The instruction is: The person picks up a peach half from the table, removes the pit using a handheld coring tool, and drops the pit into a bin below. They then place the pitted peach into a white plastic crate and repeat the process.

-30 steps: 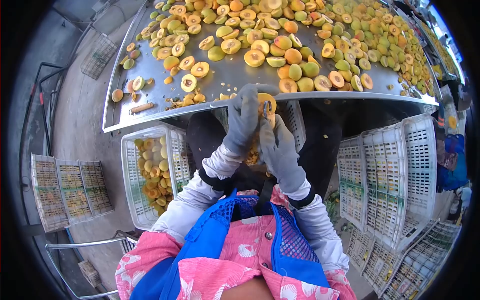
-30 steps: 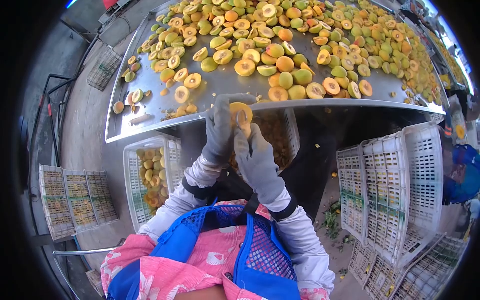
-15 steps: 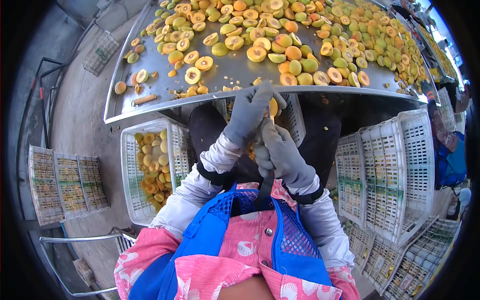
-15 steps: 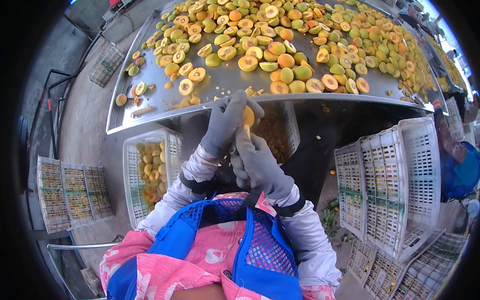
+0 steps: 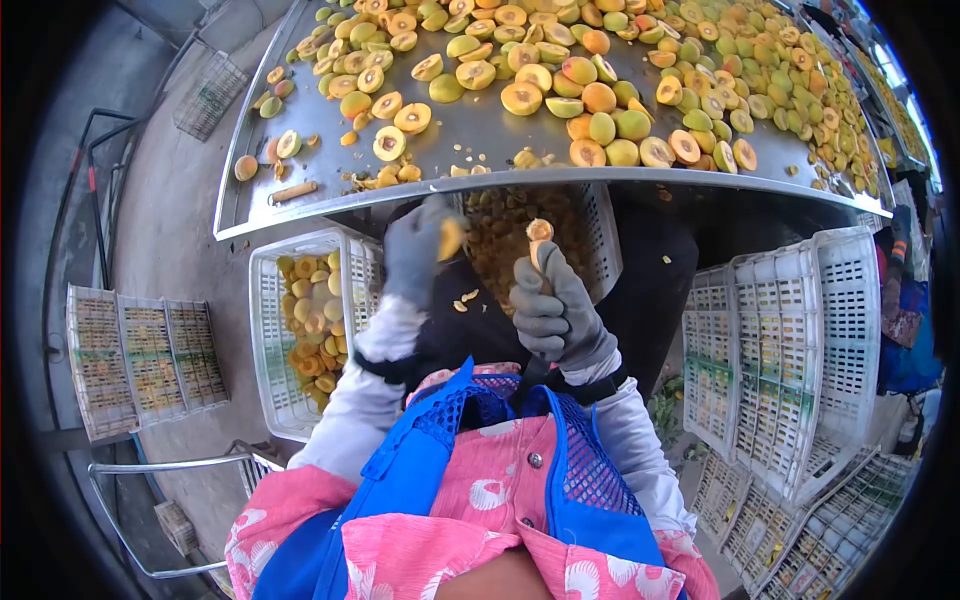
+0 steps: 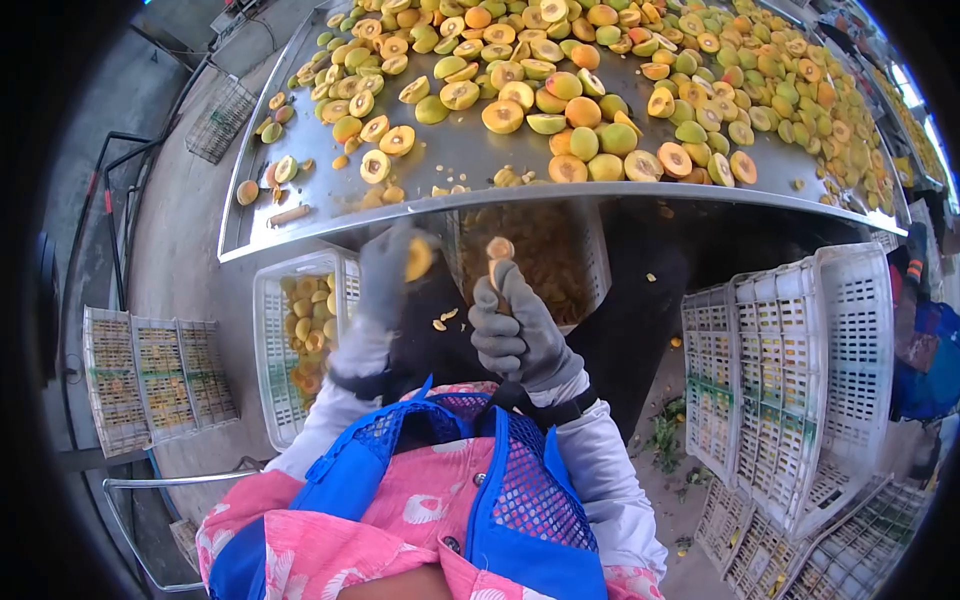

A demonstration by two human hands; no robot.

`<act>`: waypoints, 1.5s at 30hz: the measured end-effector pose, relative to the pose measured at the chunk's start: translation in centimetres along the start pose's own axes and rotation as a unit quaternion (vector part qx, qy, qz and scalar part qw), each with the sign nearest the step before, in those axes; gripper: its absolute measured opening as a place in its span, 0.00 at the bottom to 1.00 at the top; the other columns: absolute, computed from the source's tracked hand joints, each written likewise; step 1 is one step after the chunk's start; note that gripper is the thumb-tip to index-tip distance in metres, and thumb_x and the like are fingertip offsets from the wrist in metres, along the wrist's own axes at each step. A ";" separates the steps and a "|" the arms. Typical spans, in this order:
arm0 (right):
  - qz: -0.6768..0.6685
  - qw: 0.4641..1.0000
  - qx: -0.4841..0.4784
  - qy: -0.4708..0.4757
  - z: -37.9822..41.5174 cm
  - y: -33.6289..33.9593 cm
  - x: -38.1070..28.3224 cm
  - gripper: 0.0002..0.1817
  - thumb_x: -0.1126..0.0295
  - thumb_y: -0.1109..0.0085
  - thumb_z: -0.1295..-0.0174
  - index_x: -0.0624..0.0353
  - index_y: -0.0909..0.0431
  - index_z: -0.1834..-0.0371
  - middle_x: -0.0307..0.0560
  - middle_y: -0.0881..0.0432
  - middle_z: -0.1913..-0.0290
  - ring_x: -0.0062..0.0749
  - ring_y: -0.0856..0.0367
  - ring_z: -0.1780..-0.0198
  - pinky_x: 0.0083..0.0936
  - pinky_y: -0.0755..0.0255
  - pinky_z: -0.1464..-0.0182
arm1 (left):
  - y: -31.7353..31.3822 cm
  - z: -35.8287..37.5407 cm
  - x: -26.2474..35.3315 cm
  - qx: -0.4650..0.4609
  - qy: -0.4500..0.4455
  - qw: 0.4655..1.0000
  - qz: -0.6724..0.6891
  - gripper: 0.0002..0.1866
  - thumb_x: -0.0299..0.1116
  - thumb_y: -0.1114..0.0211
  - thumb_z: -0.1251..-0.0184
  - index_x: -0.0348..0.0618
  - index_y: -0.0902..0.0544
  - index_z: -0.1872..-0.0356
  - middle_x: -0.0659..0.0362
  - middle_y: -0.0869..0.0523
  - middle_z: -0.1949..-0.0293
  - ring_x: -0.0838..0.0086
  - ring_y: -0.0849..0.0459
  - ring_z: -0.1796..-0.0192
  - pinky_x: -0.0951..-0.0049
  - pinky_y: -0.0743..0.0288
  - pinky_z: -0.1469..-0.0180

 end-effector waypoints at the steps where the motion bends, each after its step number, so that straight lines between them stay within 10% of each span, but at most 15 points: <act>1: 0.017 0.998 0.057 0.012 0.2 0.8 -0.6 0.26 0.39 0.65 0.27 0.48 0.30 0.65 0.26 0.48 0.84 0.11 0.58 0.89 0.13 0.61 0.89 | 3.8 -0.3 -2.1 0.103 -0.113 0.983 -0.101 0.18 0.45 0.40 0.29 0.38 0.14 0.63 0.58 0.12 0.68 0.77 0.16 0.69 0.77 0.24 0.66; 4: 0.038 0.986 0.159 0.024 -0.6 0.8 -1.8 0.26 0.39 0.65 0.26 0.47 0.30 0.69 0.26 0.49 0.84 0.13 0.58 0.88 0.15 0.61 0.88 | 12.2 0.6 -1.1 0.184 -0.134 0.775 -0.590 0.13 0.38 0.34 0.38 0.42 0.14 0.56 0.52 0.12 0.63 0.62 0.13 0.59 0.66 0.21 0.55; 7: 0.162 0.951 0.262 0.026 -2.3 0.1 -3.3 0.26 0.36 0.64 0.29 0.45 0.32 0.68 0.25 0.47 0.83 0.13 0.55 0.87 0.15 0.56 0.86 | 7.4 -2.5 2.0 0.148 -0.246 0.869 -0.402 0.13 0.35 0.34 0.37 0.42 0.15 0.54 0.51 0.13 0.58 0.60 0.13 0.56 0.66 0.21 0.52; 13: 0.213 0.897 0.379 0.083 -1.8 3.1 -7.1 0.25 0.37 0.60 0.29 0.46 0.33 0.69 0.26 0.46 0.83 0.14 0.51 0.86 0.16 0.53 0.83 | -6.7 -18.9 1.1 -0.063 -0.144 0.977 -0.146 0.31 0.36 0.31 0.40 0.40 0.28 0.35 0.43 0.19 0.45 0.57 0.18 0.44 0.67 0.24 0.44; 16: 0.206 0.889 0.406 0.046 -0.7 2.9 -7.3 0.24 0.39 0.58 0.28 0.47 0.32 0.68 0.27 0.42 0.83 0.15 0.47 0.86 0.17 0.49 0.83 | -11.7 -23.2 3.6 -0.037 -0.024 0.926 -0.375 0.29 0.35 0.30 0.41 0.32 0.27 0.41 0.44 0.17 0.48 0.57 0.17 0.45 0.67 0.23 0.47; 20: 0.256 0.847 0.453 0.110 -1.0 1.5 -7.4 0.20 0.49 0.53 0.26 0.54 0.29 0.66 0.33 0.34 0.84 0.19 0.40 0.88 0.22 0.43 0.86 | -13.3 -22.0 4.2 -0.022 -0.095 0.889 -0.447 0.22 0.34 0.28 0.41 0.32 0.25 0.50 0.51 0.15 0.53 0.65 0.15 0.51 0.71 0.22 0.52; 23: 0.398 0.781 0.442 0.189 -2.0 -0.4 -8.8 0.12 0.59 0.48 0.27 0.55 0.27 0.63 0.31 0.34 0.84 0.14 0.36 0.85 0.18 0.40 0.85 | -10.5 -19.3 3.8 -0.151 0.014 0.985 -0.078 0.20 0.38 0.31 0.37 0.39 0.23 0.47 0.58 0.15 0.58 0.77 0.17 0.60 0.77 0.23 0.57; 26: 0.661 0.575 0.412 0.250 -2.6 -1.9 -8.9 0.13 0.62 0.46 0.28 0.62 0.29 0.58 0.53 0.23 0.78 0.45 0.21 0.78 0.37 0.30 0.75 | -9.2 -12.4 5.0 -0.223 -0.016 0.968 0.111 0.17 0.36 0.36 0.33 0.39 0.22 0.48 0.57 0.15 0.56 0.76 0.18 0.56 0.78 0.24 0.51; 29: 0.712 0.523 0.404 0.238 -3.3 -3.0 -7.0 0.13 0.63 0.46 0.29 0.64 0.31 0.58 0.65 0.21 0.73 0.63 0.20 0.67 0.45 0.30 0.70 | -9.5 -6.2 5.9 -0.227 -0.072 0.955 0.174 0.18 0.40 0.44 0.26 0.35 0.22 0.46 0.54 0.17 0.51 0.72 0.20 0.47 0.71 0.26 0.44; 30: 0.716 0.520 0.401 0.237 -3.3 -3.0 -6.2 0.13 0.63 0.46 0.29 0.64 0.31 0.58 0.65 0.21 0.73 0.63 0.20 0.67 0.45 0.30 0.70 | -9.4 -5.3 5.6 -0.225 -0.077 0.955 0.178 0.18 0.40 0.44 0.26 0.35 0.22 0.46 0.54 0.17 0.51 0.72 0.20 0.47 0.71 0.26 0.44; 32: 0.758 0.443 0.390 0.278 -2.9 -3.0 -4.6 0.09 0.65 0.48 0.28 0.61 0.29 0.59 0.43 0.28 0.80 0.23 0.29 0.81 0.28 0.33 0.77 | -9.0 -3.3 5.8 -0.127 -0.364 0.922 -0.029 0.21 0.44 0.47 0.24 0.35 0.22 0.46 0.53 0.18 0.49 0.70 0.22 0.45 0.69 0.27 0.43; 33: 0.762 0.437 0.388 0.279 -2.8 -3.3 -4.1 0.09 0.65 0.48 0.28 0.61 0.29 0.59 0.43 0.28 0.80 0.23 0.29 0.81 0.28 0.33 0.77 | -8.9 -2.5 5.9 -0.125 -0.369 0.921 -0.023 0.21 0.44 0.47 0.24 0.35 0.22 0.46 0.53 0.18 0.49 0.70 0.22 0.45 0.69 0.27 0.43; 35: 0.776 0.413 0.400 0.259 -2.4 -4.3 -2.9 0.13 0.63 0.46 0.29 0.63 0.33 0.61 0.67 0.22 0.73 0.67 0.22 0.66 0.47 0.31 0.71 | -8.8 -0.6 6.3 -0.184 -0.100 0.932 0.295 0.22 0.46 0.49 0.23 0.36 0.22 0.46 0.53 0.17 0.50 0.70 0.20 0.47 0.69 0.27 0.43; 38: 0.811 0.338 0.385 0.283 -2.3 -5.0 -1.4 0.13 0.64 0.45 0.30 0.63 0.33 0.60 0.68 0.23 0.74 0.67 0.22 0.66 0.49 0.31 0.71 | -8.6 0.6 6.4 -0.123 -0.252 0.941 0.192 0.21 0.44 0.50 0.23 0.36 0.20 0.48 0.53 0.16 0.52 0.70 0.20 0.50 0.70 0.27 0.44; 45: 0.796 0.376 0.351 0.318 -2.3 -4.5 1.1 0.12 0.66 0.44 0.31 0.63 0.34 0.59 0.70 0.23 0.73 0.68 0.23 0.63 0.50 0.32 0.71 | -7.5 2.5 7.9 -0.083 -0.275 0.940 0.183 0.19 0.39 0.50 0.25 0.34 0.15 0.59 0.55 0.13 0.60 0.74 0.18 0.55 0.74 0.26 0.49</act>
Point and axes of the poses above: each hand's wrist, its own z-axis away from the middle knuckle, its own y-axis out of the back of the hand, x = y × z, the point moved 1 cm from there along -z, towards the middle knuckle
